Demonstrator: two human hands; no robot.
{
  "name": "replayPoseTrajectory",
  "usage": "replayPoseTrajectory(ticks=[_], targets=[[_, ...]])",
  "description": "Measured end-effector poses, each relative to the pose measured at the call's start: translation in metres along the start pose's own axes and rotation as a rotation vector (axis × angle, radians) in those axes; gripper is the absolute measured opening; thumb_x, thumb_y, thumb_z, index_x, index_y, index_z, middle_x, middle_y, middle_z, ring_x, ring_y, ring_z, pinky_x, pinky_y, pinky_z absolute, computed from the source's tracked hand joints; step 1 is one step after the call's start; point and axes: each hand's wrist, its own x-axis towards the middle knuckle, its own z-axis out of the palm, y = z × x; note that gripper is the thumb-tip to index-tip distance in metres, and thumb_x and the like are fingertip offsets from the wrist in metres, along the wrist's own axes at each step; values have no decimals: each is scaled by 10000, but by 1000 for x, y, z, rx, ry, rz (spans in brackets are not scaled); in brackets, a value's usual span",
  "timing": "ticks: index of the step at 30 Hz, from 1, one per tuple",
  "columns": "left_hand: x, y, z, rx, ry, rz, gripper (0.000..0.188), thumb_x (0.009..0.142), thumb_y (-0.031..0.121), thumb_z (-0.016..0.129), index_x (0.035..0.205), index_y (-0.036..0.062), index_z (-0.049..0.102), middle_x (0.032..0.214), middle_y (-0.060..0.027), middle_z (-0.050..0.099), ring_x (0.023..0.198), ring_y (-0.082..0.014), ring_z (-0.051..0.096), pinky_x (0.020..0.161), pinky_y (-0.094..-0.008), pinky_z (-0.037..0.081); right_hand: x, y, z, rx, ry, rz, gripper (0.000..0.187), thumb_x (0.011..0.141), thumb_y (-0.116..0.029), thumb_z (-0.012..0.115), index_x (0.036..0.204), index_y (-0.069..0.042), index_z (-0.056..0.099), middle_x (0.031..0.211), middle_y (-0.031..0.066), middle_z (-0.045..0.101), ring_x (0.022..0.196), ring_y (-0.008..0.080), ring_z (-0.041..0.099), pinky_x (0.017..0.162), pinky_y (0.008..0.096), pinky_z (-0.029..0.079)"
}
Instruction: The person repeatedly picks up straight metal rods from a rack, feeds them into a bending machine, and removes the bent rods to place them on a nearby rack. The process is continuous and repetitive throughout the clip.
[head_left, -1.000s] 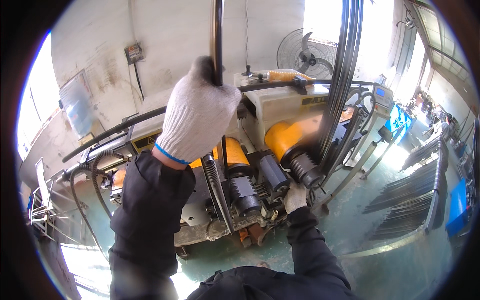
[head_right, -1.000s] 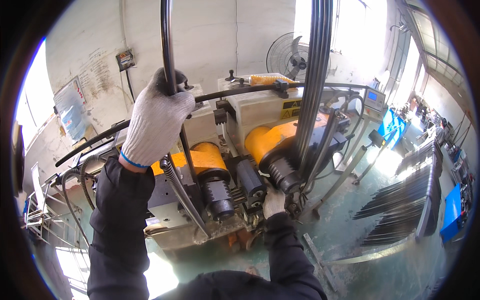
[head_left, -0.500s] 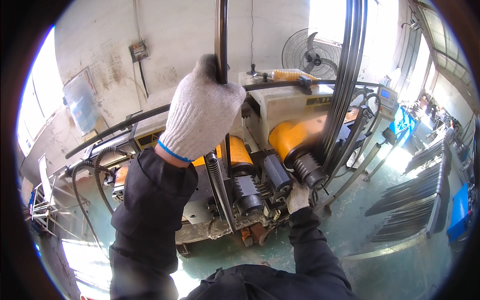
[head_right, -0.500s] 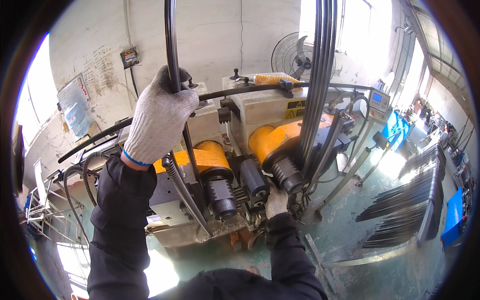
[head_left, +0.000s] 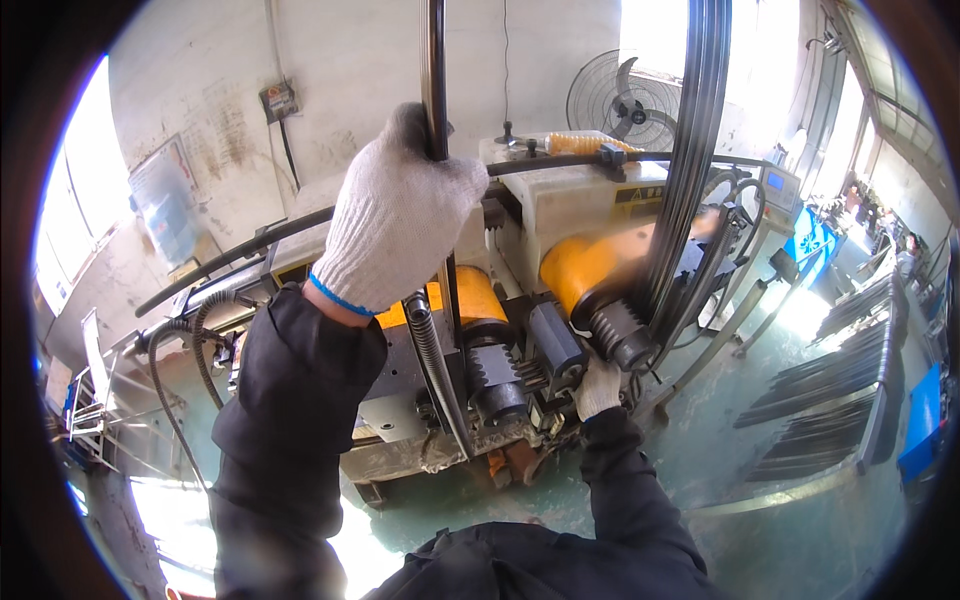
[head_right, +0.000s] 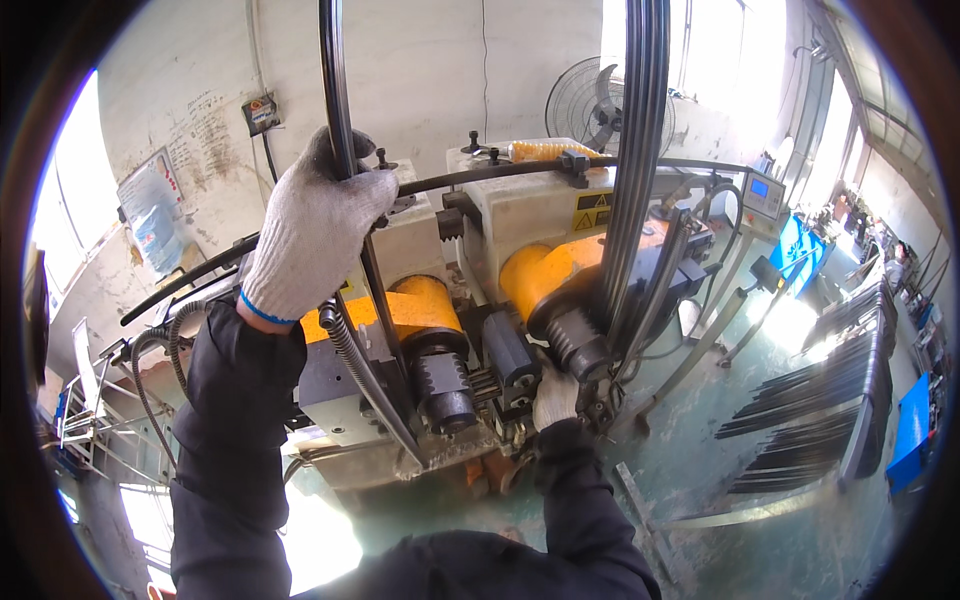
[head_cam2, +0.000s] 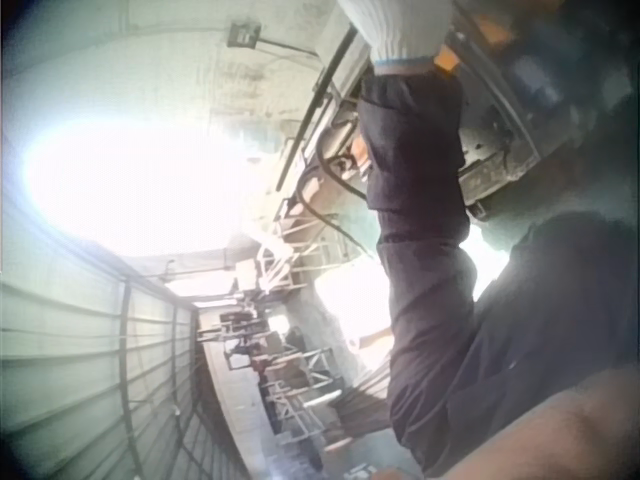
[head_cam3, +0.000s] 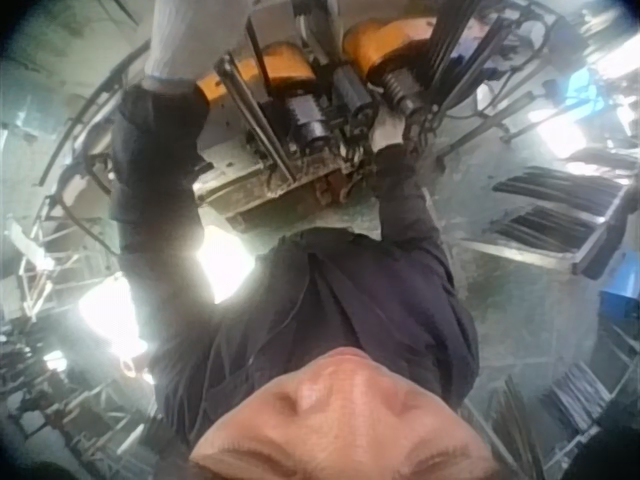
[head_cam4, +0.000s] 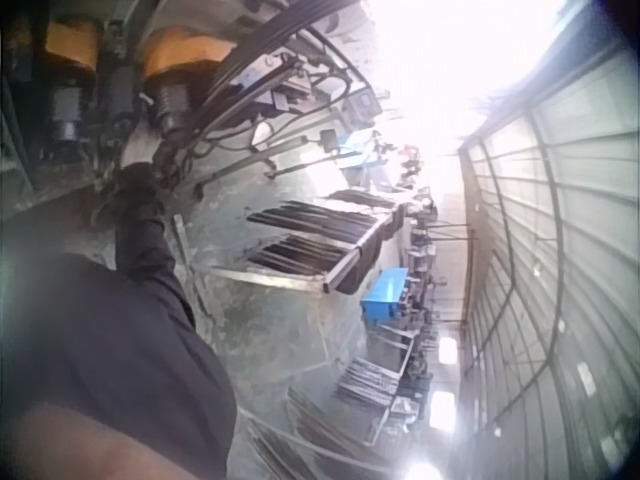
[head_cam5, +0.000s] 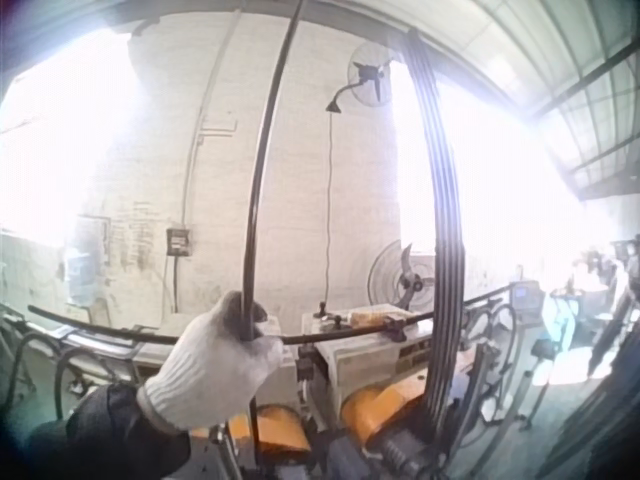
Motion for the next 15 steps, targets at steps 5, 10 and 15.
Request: replayPoseTrajectory(ticks=[5, 10, 15], targets=[[9, 28, -11, -221, -24, -369, 419, 1016, 195, 785, 1286, -89, 639, 938, -65, 717, 892, -129, 694, 798, -303, 578, -1, 2, 0, -41, -5, -46, 573, 857, 46, 709, 1426, -10, 693, 1264, 209, 764, 1169, 380, 724, 1051, 427, 577], [10, 20, -19, -363, -6, -421, 423, 1021, 196, 795, 1295, -90, 646, 1015, -94, 760, 933, -153, 738, 831, -297, 602, 8, -12, 9, 520, 125, 435, 322, 1116, -64, 538, 1379, 34, 696, 1245, 108, 745, 1101, 211, 724, 960, 358, 597], [5, 19, -23, -414, 57, -466, 301, 1039, 190, 787, 1195, -61, 729, 920, -103, 741, 844, -175, 737, 778, -304, 620, -8, 22, 3, 635, 72, 481, 292, 1092, -52, 608, 1329, 59, 735, 1287, 112, 756, 1133, 190, 695, 1004, 334, 541]])
